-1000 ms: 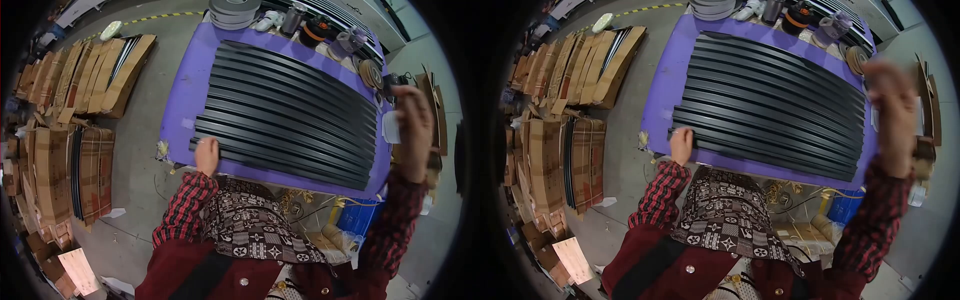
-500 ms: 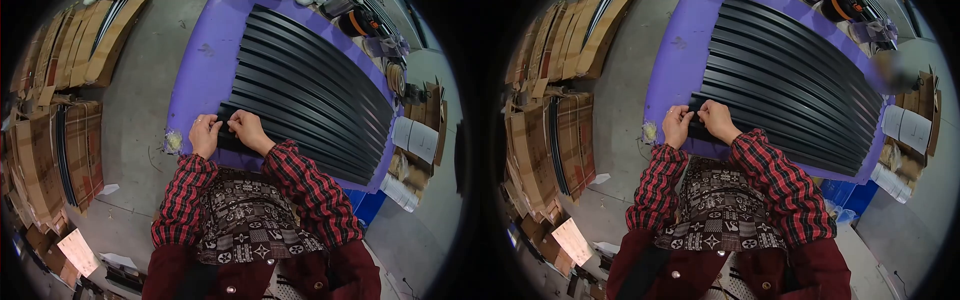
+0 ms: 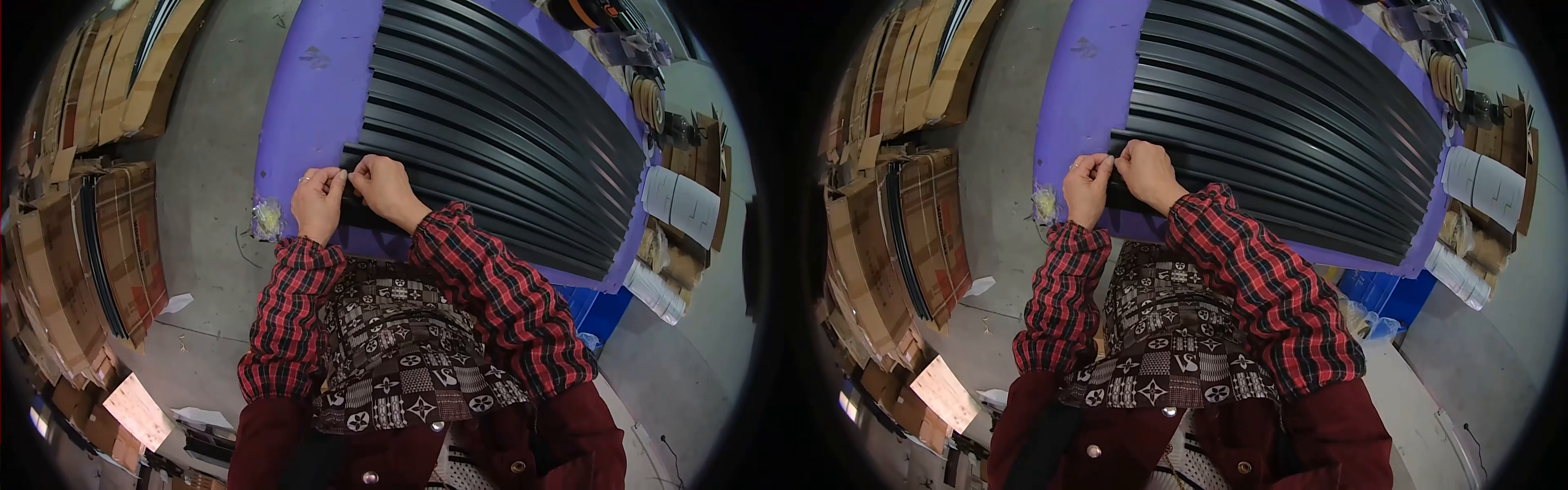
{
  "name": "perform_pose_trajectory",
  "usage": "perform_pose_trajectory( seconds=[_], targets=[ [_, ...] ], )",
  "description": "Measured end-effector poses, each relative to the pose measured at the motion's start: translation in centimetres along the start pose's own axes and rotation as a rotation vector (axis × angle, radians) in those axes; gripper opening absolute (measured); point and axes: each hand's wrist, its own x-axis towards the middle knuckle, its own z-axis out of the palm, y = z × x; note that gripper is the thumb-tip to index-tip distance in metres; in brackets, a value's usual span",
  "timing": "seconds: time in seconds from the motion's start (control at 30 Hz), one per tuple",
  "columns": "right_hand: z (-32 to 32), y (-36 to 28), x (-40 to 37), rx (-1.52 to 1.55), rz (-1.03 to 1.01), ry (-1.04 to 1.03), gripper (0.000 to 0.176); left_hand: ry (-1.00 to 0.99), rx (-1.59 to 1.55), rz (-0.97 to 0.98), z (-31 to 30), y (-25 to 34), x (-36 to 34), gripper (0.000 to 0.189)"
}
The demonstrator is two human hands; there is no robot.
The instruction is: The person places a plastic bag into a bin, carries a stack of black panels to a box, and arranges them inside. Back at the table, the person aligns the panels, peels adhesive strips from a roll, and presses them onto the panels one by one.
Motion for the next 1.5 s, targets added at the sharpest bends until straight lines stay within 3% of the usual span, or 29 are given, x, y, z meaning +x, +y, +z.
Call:
perform_pose_trajectory(
  seconds=[0.07, 0.13, 0.27, 0.4, 0.63, 0.77, 0.83, 0.87, 0.93, 1.03, 1.17, 1.33, 1.5],
  targets=[
    [-0.9, -0.1, -1.0, 0.02, -0.008, -0.018, 0.011, -0.005, 0.003, 0.011, 0.1, -0.3, 0.1, 0.02],
    [-3.3, 0.2, -3.7, -0.402, -0.122, 0.044, 0.019, 0.003, -0.01, 0.018, 0.1, -0.3, 0.2, 0.02],
    [-9.2, 7.8, -9.2, -0.71, -0.329, 0.197, 0.026, 0.001, -0.06, 0.067, 0.3, -1.6, 0.6, 0.018],
    [-14.0, 12.4, -14.5, -0.768, -0.261, 0.337, 0.029, -0.045, -0.174, 0.023, 0.4, -3.8, 1.5, 0.019],
    [-18.1, 16.8, -18.6, -0.455, -0.285, 0.611, 0.036, -0.175, -0.243, -0.083, -1.0, -4.5, 2.8, 0.02],
    [-20.5, 18.5, -19.7, -0.341, -0.263, 0.619, 0.03, -0.239, -0.256, -0.103, -1.5, -3.9, 3.0, 0.019],
    [-21.5, 19.1, -20.3, 0.202, 0.006, 0.468, 0.022, -0.25, -0.261, -0.08, -1.4, -3.8, 3.0, 0.019],
    [-21.9, 19.2, -20.6, 0.205, 0.01, 0.476, 0.022, -0.241, -0.253, -0.069, -1.5, -4.2, 3.2, 0.019],
    [-22.7, 19.5, -20.9, 0.608, 0.087, 0.295, 0.015, -0.234, -0.243, -0.058, -1.8, -5.0, 3.6, 0.019],
    [-22.8, 20.9, -20.2, 0.702, 0.157, 0.276, 0.009, -0.24, -0.223, -0.091, -2.1, -5.7, 3.9, 0.018],
    [-21.6, 22.8, -18.6, 0.622, 0.187, 0.358, 0.006, -0.254, -0.191, -0.139, -2.5, -5.5, 4.1, 0.02],
    [-20.5, 23.9, -17.4, 0.271, 0.206, 0.527, 0.009, -0.278, -0.196, -0.147, -2.5, -5.0, 3.8, 0.02],
    [-20.4, 24.0, -17.2, 0.159, 0.23, 0.56, 0.011, -0.266, -0.175, -0.15, -2.7, -5.1, 4.0, 0.018]
  ],
)
